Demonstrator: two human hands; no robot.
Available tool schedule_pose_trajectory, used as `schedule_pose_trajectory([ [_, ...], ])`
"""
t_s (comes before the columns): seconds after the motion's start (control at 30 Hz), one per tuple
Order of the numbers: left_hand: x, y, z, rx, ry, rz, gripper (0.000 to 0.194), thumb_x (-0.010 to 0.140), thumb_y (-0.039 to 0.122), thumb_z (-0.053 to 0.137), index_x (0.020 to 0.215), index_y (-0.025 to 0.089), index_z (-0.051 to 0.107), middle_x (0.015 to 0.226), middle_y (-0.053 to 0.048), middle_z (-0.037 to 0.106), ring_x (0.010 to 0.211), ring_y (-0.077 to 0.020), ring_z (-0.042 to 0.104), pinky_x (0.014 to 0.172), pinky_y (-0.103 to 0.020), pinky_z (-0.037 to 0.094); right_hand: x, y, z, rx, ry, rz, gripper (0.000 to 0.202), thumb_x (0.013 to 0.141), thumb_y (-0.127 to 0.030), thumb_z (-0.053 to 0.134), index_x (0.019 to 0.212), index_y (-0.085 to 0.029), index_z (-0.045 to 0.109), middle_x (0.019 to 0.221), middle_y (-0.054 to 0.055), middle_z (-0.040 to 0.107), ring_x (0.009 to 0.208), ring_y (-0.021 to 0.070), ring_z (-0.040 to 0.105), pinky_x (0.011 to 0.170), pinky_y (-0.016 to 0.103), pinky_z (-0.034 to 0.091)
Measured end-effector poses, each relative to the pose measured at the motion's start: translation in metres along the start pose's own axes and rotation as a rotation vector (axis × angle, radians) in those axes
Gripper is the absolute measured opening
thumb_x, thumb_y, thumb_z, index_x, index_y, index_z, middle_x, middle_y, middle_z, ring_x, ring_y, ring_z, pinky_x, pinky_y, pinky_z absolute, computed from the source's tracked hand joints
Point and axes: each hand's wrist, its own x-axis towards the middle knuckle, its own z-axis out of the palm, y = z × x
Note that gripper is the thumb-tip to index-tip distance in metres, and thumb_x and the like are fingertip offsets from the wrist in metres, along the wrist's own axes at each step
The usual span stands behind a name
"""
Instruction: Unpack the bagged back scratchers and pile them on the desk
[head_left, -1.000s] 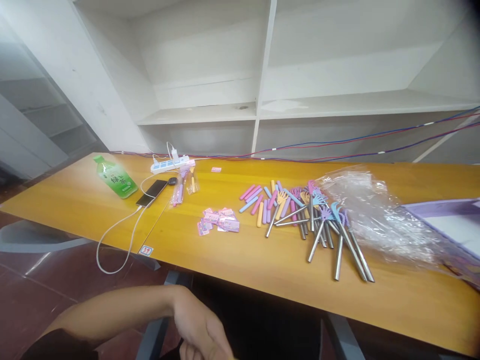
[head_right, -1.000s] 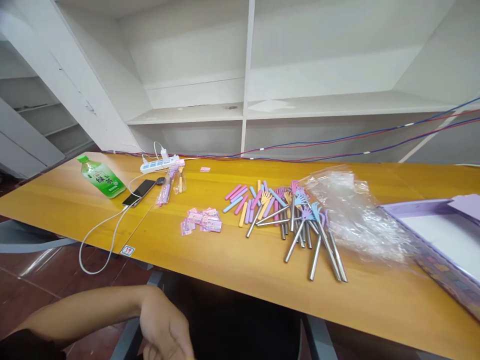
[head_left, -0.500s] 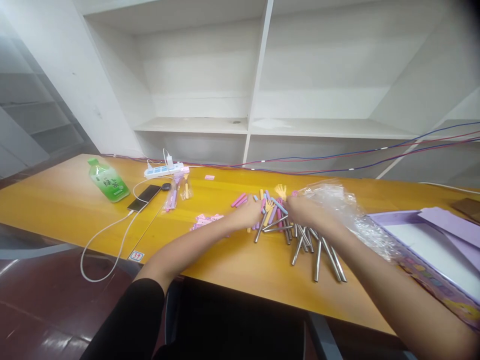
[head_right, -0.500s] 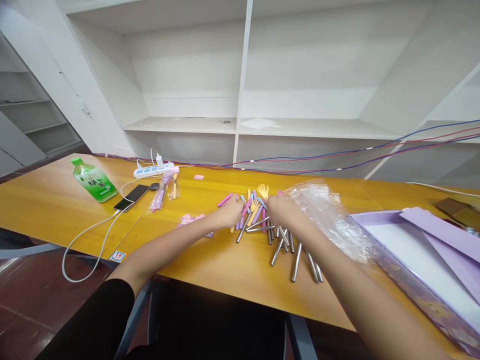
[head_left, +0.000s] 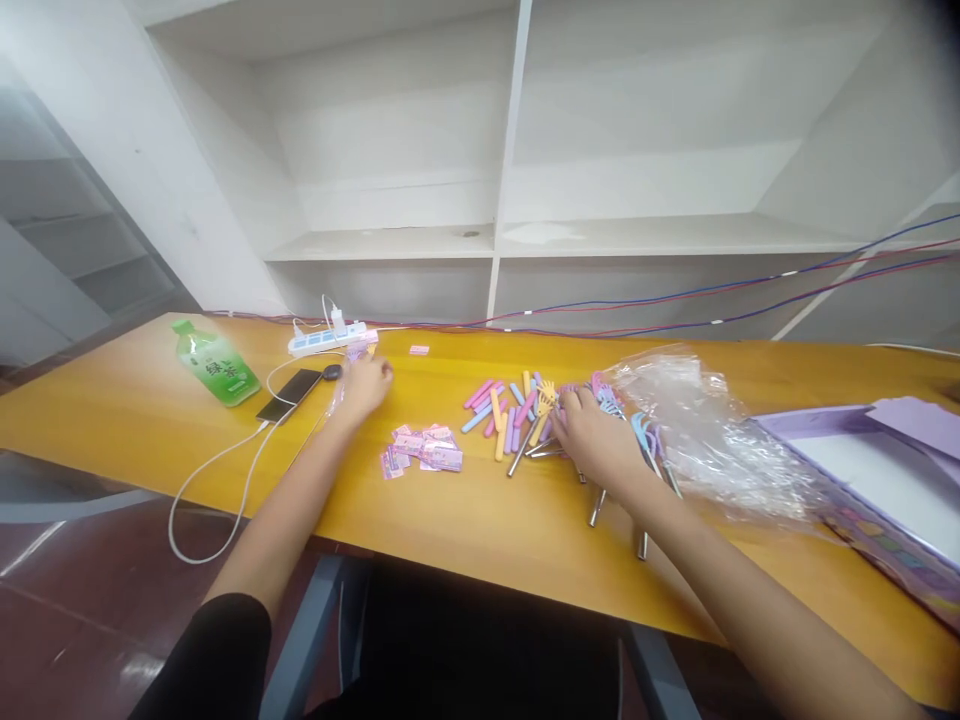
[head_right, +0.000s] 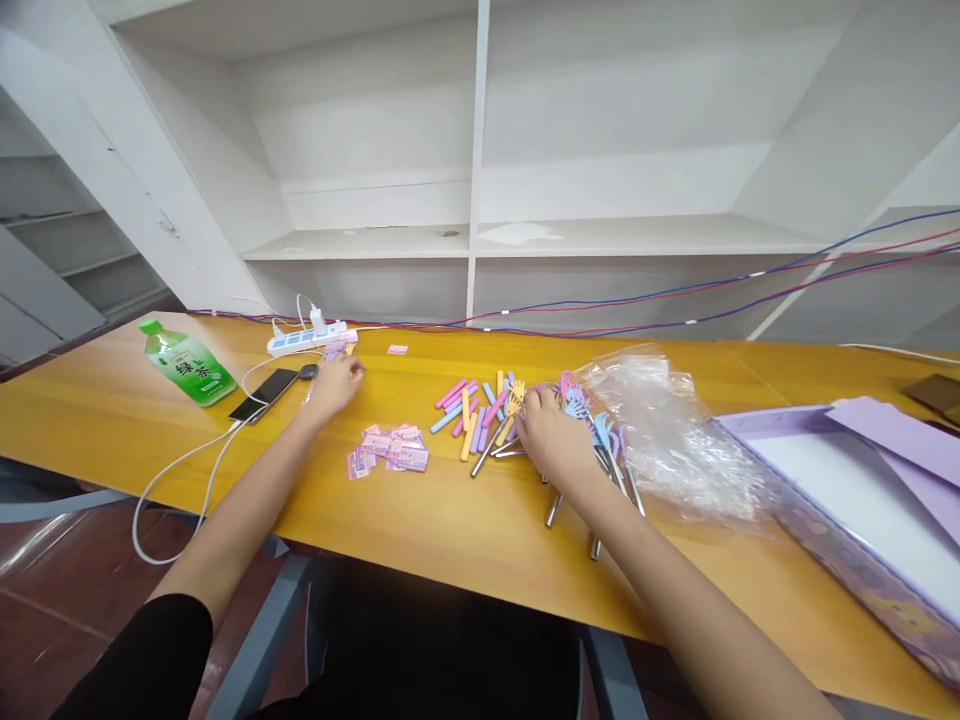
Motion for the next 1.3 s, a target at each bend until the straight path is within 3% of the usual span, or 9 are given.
schedule_pose_trajectory([
  [0.17, 0.003, -0.032, 0.020, 0.082, 0.011, -0.183, 0.067, 0.097, 0.047, 0.063, 0.148, 0.004, 0.053, 0.151, -0.033, 0.055, 0.151, -0.0485, 0.039, 0.120, -0.060, 0.035, -0.048, -0.003, -0.003, 0.192, 0.143, -0.095, 0.027, 0.110, -0.037, 0.041, 0.109, -0.020, 0.062, 0.113, 0.009, 0.067, 0.077, 0.0191, 0.068, 0.050, 0.029, 0.034],
  [0.47, 0.018, 0.010, 0.005, 0.016, -0.100, -0.203, 0.058, 0.095, 0.027, 0.061, 0.143, -0.003, 0.048, 0.130, -0.033, 0.067, 0.119, -0.0379, 0.070, 0.102, -0.040, 0.050, -0.136, -0.002, -0.034, 0.533, 0.290, -0.215, 0.025, 0.111, -0.039, 0.044, 0.099, -0.025, 0.061, 0.097, 0.003, 0.070, 0.059, 0.0129, 0.062, 0.052, 0.028, 0.042],
  [0.67, -0.100, 0.059, -0.009, -0.231, -0.208, 0.047, 0.054, 0.097, 0.024, 0.054, 0.149, 0.016, 0.045, 0.104, -0.009, 0.074, 0.085, -0.0235, 0.072, 0.075, -0.030, 0.051, -0.166, -0.008, -0.022, 1.067, 0.117, 0.014, 0.033, 0.103, -0.050, 0.059, 0.129, -0.029, 0.058, 0.088, 0.002, 0.068, 0.052, 0.0147, 0.056, 0.046, 0.029, 0.049],
  [0.77, -0.183, 0.084, -0.014, -0.501, -0.431, 0.351, 0.065, 0.088, 0.017, 0.059, 0.151, 0.026, 0.048, 0.107, -0.006, 0.071, 0.088, -0.0224, 0.069, 0.077, -0.030, 0.051, -0.157, -0.020, 0.005, 1.479, 0.009, 0.230, 0.067, 0.099, -0.061, 0.064, 0.152, -0.031, 0.037, 0.118, 0.009, 0.069, 0.059, 0.0152, 0.061, 0.039, 0.027, 0.046],
  [0.87, -0.233, 0.094, -0.014, -0.683, -0.623, 0.462, 0.065, 0.081, 0.012, 0.064, 0.142, 0.030, 0.056, 0.116, -0.005, 0.069, 0.099, -0.0220, 0.068, 0.085, -0.030, 0.051, -0.146, -0.030, 0.021, 1.762, -0.050, 0.378, 0.064, 0.092, -0.065, 0.072, 0.137, -0.026, 0.049, 0.094, 0.002, 0.067, 0.054, 0.0138, 0.057, 0.036, 0.023, 0.038],
  [0.97, -0.247, 0.090, -0.003, -0.948, -0.944, 0.372, 0.067, 0.078, 0.016, 0.073, 0.140, 0.031, 0.051, 0.111, -0.002, 0.066, 0.080, -0.0154, 0.067, 0.071, -0.026, 0.051, -0.145, -0.040, 0.024, 1.850, -0.110, 0.366, 0.043, 0.091, -0.060, 0.078, 0.101, -0.021, 0.060, 0.071, -0.003, 0.057, 0.054, 0.0114, 0.054, 0.051, 0.024, 0.049],
  [1.07, -0.246, 0.089, 0.015, -1.423, -1.219, 0.165, 0.066, 0.081, 0.037, 0.084, 0.133, 0.028, 0.045, 0.117, -0.003, 0.062, 0.068, -0.0090, 0.066, 0.059, -0.021, 0.048, -0.153, -0.056, 0.025, 1.905, -0.169, 0.342, 0.042, 0.090, -0.058, 0.080, 0.099, -0.020, 0.064, 0.071, -0.002, 0.061, 0.058, 0.0126, 0.058, 0.058, 0.026, 0.053],
  [1.2, -0.250, 0.105, 0.032, -1.685, -1.343, -0.048, 0.063, 0.086, 0.059, 0.083, 0.126, 0.023, 0.048, 0.101, -0.002, 0.066, 0.051, -0.0076, 0.064, 0.043, -0.016, 0.040, -0.162, -0.080, 0.031, 1.951, -0.302, 0.254, 0.051, 0.089, -0.061, 0.080, 0.116, -0.020, 0.062, 0.074, 0.001, 0.066, 0.059, 0.0158, 0.062, 0.058, 0.029, 0.056],
  [1.3, -0.257, 0.116, 0.037, -1.659, -1.247, -0.091, 0.046, 0.096, 0.057, 0.073, 0.112, 0.019, 0.051, 0.073, 0.004, 0.062, 0.034, -0.0077, 0.052, 0.030, -0.015, 0.028, -0.163, -0.083, 0.038, 1.759, -0.125, 0.155, 0.050, 0.093, -0.057, 0.077, 0.125, -0.024, 0.057, 0.092, 0.006, 0.071, 0.067, 0.0187, 0.070, 0.062, 0.034, 0.064],
])
